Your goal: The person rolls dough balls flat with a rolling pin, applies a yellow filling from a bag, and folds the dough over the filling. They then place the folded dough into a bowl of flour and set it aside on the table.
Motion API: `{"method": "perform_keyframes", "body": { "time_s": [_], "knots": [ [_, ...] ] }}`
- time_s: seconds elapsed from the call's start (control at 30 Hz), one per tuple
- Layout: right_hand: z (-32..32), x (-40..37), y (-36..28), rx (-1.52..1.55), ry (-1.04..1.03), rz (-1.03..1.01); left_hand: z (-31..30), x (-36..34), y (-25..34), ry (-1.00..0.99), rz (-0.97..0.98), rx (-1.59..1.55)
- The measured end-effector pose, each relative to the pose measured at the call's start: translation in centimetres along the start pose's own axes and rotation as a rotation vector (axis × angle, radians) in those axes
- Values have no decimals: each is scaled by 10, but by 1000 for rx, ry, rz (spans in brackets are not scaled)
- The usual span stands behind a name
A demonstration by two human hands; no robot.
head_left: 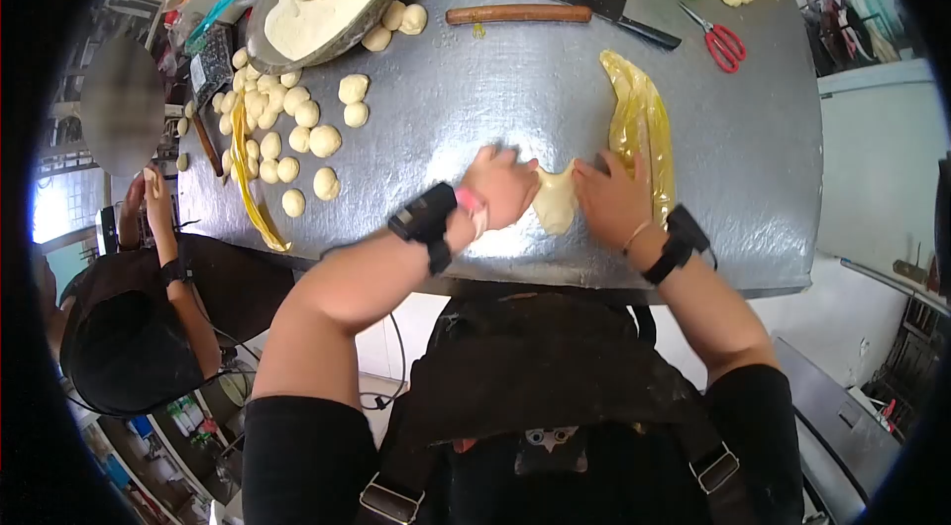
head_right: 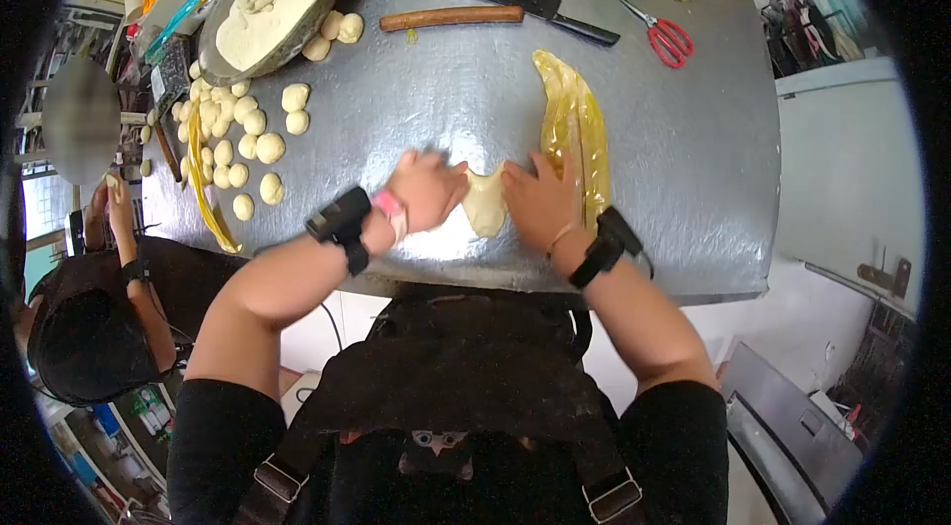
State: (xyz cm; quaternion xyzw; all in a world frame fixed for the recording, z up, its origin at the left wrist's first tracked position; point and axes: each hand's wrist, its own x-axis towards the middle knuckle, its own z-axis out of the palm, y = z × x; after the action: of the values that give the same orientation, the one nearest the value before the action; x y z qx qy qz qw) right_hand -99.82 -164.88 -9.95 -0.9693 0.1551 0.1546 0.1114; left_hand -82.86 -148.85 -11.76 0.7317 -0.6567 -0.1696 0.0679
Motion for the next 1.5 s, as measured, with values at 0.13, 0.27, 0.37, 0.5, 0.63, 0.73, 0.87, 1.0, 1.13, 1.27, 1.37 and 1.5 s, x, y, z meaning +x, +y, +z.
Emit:
{"method": "perform_keyframes", "body": {
  "time_s": [0.13, 0.27, 0.37, 0.5, 0.63, 0.73, 0.87, 1.0, 1.13, 1.27, 1.37, 1.5],
  "knots": [
    [16, 6, 22, 48, 203, 87, -6, 56, 12, -40, -129, -249],
    [25, -19, 45, -156, 190, 110, 40, 37, 46, 226, -164, -103],
    [18, -22, 67, -90, 178, 276, 10, 23, 61, -27, -212, -359],
    [8, 3, 44, 3, 382, 271, -1, 12, 69, -270, -421, -669],
    [30, 53, 19, 73, 352, 369, -81, 0, 3, -682, -314, -1103],
    [36, 71, 10, 84, 372, 464, -187, -12, -86, -189, -203, -1313],
    [43, 74, 10, 72, 415, 478, -288, 6, -191, 732, -511, -390],
    [38, 74, 8, 68, 407, 479, -251, 51, -294, -47, -388, 257],
    [42, 75, 12, 88, 422, 471, -235, 99, -377, -227, -716, -235],
    [44, 75, 15, 93, 444, 453, -199, 119, -422, -703, -713, 83],
    [41, 74, 14, 102, 420, 457, -176, 109, -412, -561, -580, -34],
    [42, 71, 14, 105, 444, 432, -186, 107, -433, -483, -622, -422]
  ]
}}
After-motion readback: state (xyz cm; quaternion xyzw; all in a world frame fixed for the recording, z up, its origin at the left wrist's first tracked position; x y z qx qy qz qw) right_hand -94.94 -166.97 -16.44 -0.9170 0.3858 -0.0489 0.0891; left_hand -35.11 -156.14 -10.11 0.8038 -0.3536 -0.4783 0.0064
